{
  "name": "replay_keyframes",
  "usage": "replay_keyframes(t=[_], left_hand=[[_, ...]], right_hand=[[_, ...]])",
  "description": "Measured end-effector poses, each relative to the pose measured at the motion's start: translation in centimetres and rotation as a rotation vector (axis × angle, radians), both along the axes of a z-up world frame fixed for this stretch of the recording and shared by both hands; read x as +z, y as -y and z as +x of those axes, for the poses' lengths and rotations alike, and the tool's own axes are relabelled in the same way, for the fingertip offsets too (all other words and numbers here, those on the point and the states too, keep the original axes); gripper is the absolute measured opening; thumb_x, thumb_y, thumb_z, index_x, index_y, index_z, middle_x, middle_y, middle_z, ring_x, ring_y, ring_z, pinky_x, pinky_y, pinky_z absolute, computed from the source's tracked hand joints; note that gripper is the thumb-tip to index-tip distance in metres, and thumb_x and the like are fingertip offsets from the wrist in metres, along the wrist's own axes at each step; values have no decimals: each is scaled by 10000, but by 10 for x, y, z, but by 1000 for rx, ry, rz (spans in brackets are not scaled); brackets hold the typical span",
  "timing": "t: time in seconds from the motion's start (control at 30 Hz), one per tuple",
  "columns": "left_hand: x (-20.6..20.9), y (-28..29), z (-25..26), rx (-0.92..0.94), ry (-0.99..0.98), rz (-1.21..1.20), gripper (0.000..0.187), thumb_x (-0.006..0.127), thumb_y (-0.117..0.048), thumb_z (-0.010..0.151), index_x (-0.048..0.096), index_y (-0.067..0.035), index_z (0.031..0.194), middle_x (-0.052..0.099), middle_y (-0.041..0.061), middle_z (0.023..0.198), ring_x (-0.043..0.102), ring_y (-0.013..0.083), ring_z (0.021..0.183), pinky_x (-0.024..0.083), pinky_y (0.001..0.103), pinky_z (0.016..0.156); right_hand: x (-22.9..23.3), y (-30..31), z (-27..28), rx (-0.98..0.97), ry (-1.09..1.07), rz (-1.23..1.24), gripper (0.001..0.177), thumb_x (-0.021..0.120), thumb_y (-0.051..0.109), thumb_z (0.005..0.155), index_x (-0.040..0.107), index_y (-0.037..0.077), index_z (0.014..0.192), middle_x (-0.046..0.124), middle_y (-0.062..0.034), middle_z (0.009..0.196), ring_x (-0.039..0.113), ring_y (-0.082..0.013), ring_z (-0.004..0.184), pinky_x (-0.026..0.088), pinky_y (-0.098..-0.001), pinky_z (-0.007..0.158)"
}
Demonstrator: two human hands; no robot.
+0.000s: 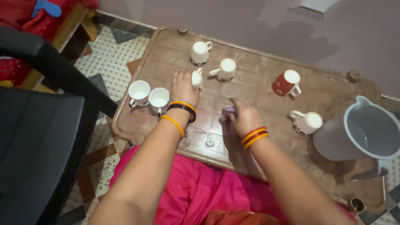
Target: The person wipes the inside and outside of several small cups using a purple cloth. They handle the cups one at a time, occasionally dipping the cloth into a nearby pitcher of water to moisten it before continuing to wipe the remaining cups.
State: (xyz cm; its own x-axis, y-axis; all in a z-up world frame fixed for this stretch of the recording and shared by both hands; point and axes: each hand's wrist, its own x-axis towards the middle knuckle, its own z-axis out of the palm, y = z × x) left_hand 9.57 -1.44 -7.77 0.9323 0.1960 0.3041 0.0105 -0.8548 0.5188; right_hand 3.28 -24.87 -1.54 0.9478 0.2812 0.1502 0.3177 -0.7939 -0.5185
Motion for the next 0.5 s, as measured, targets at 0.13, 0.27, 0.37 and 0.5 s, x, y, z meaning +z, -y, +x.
replay_keyframes(t=[0.13, 0.27, 0.37, 0.5], left_hand=[[-4, 4, 18, 39, -55, -27, 814, 836, -163, 729, 420, -24, 1414, 481, 267, 1443, 377, 436, 1427, 306, 462, 1208], [5, 6, 22, 87, -191, -102, 947, 843, -187, 736, 314, -56, 1510, 460, 254, 1456, 368, 428, 1421, 323, 452, 1176], [10, 7, 23, 110, -243, -139, 964, 846, -183, 733, 308, -80, 1526, 472, 235, 1453, 408, 405, 1402, 358, 447, 1163], [11, 10, 29, 132, -346, -167, 897, 846, -202, 755, 367, -67, 1501, 539, 208, 1421, 520, 386, 1343, 448, 446, 1133]], right_hand=[[-1, 5, 3, -30, -37, 0, 432, 684, 206, 897, 649, 120, 1319, 731, -207, 1096, 707, -389, 989, 557, -477, 859], [-5, 4, 6, -25, 6, 34, 461, 692, 200, 867, 636, 119, 1317, 726, -211, 1109, 701, -400, 992, 553, -484, 855], [-7, 2, 11, -20, 24, 46, 460, 699, 210, 868, 636, 122, 1315, 723, -220, 1105, 696, -408, 998, 551, -487, 866], [-6, -7, 21, -15, 35, 28, 450, 696, 220, 877, 635, 122, 1312, 730, -218, 1074, 699, -411, 985, 549, -496, 860]])
